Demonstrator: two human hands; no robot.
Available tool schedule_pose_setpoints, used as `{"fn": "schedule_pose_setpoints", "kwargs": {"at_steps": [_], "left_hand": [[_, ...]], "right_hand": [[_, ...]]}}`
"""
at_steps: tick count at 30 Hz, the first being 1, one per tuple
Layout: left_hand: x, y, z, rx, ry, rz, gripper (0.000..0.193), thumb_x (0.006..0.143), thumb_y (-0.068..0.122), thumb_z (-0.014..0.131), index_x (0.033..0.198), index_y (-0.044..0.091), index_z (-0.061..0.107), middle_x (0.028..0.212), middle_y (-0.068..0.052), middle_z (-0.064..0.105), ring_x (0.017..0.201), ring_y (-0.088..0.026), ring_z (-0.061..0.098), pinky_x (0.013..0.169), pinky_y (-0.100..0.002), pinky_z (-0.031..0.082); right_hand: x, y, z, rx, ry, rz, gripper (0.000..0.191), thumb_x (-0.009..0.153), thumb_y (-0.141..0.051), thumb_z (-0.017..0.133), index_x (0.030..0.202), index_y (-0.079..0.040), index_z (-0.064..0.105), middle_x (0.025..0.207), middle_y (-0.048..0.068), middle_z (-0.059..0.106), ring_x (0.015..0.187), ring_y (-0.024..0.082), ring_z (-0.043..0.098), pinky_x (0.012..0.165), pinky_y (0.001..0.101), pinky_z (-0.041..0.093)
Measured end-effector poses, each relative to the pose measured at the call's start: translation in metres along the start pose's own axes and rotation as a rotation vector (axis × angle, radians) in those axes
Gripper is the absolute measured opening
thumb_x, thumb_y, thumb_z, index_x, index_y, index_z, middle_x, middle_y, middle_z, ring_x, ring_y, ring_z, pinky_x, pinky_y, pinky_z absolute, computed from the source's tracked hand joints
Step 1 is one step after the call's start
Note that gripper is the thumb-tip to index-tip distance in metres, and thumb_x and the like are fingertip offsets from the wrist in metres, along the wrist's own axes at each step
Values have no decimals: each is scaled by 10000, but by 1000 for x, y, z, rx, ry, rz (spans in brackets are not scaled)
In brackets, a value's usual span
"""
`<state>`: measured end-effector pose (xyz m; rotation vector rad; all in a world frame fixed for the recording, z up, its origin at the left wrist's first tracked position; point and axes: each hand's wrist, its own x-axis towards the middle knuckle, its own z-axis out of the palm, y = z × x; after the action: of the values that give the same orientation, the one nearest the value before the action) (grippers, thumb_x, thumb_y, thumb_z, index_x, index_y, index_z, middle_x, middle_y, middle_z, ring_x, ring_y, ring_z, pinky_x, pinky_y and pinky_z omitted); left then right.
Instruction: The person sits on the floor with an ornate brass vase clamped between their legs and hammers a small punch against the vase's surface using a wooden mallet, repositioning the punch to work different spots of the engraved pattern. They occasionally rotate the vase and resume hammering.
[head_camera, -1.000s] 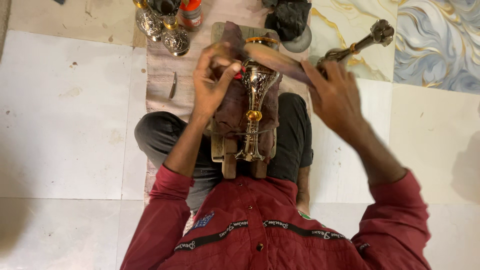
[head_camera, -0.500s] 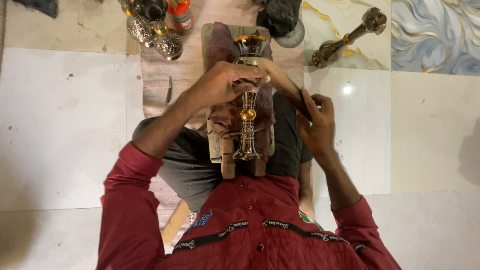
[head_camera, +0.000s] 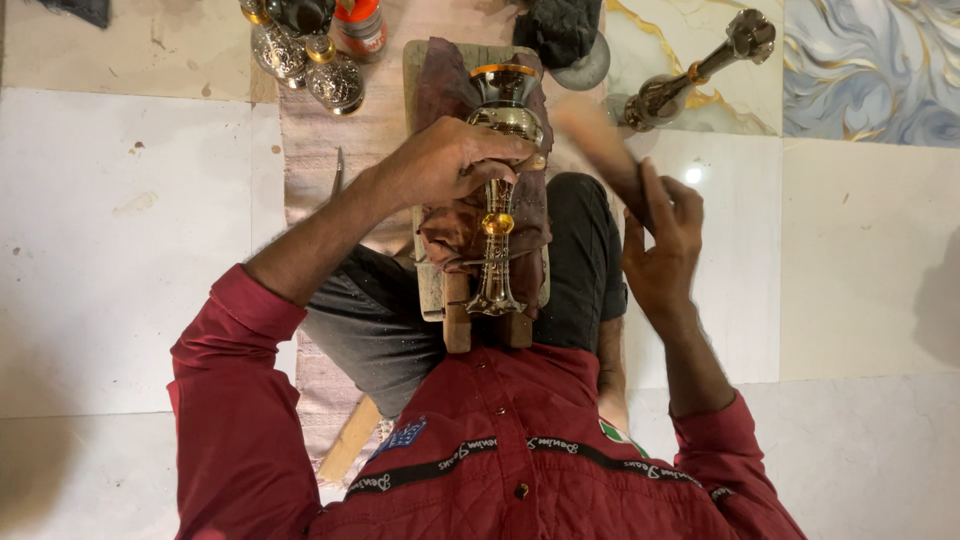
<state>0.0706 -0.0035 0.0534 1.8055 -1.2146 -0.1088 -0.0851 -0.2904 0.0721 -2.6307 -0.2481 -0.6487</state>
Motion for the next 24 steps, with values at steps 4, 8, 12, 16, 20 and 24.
{"fn": "schedule_pose_setpoints", "kwargs": {"at_steps": [4, 8, 12, 16, 20, 24], "left_hand": [[0, 5, -4, 4, 3, 29, 398, 933, 129, 755, 1321, 70, 690, 1217, -129, 741, 1095, -285, 737, 942, -391, 614], [1, 5, -5, 42, -86, -39, 297, 980, 183, 761, 1253, 79, 706, 1170, -108, 762, 1089, -274, 750, 940, -392, 620], [3, 5, -3, 45, -3, 44, 364, 955, 192, 765, 1289, 70, 690, 1211, -125, 739, 1097, -301, 736, 953, -410, 610], [2, 4, -1, 1, -13, -2, 392, 936, 188, 742, 1305, 68, 693, 1192, -127, 746, 1052, -306, 742, 896, -409, 615], [-1, 3, -1, 66, -27, 16, 333, 965, 200, 761, 1273, 86, 703, 1172, -109, 760, 1053, -284, 755, 923, -402, 619], [-3, 1, 0, 57, -38, -39, 309, 970, 212, 765, 1255, 104, 711, 1171, -92, 765, 1055, -252, 766, 924, -382, 629]], "right_hand": [[1, -8, -5, -60, 19, -95, 542, 992, 46, 702, 1481, -155, 585, 1250, 118, 593, 1164, 286, 568, 1003, 433, 452], [0, -11, -8, 227, 75, -21, 580, 1009, 77, 653, 1550, -73, 507, 1360, 187, 533, 1290, 345, 566, 1043, 418, 535], [-2, -6, -6, -107, -3, -101, 573, 967, 114, 718, 1480, -109, 593, 1258, 129, 576, 1173, 312, 574, 943, 449, 517], [-7, -3, 0, 196, 84, -9, 534, 1005, 111, 688, 1483, -80, 543, 1356, 189, 537, 1266, 332, 578, 982, 419, 565], [-11, -3, 2, -192, 38, -77, 568, 948, 93, 718, 1470, -102, 609, 1243, 106, 592, 1122, 287, 575, 912, 487, 487], [-11, -5, 3, 138, 116, -73, 609, 1016, 73, 691, 1553, -102, 463, 1312, 134, 543, 1193, 284, 547, 982, 433, 464]]}}
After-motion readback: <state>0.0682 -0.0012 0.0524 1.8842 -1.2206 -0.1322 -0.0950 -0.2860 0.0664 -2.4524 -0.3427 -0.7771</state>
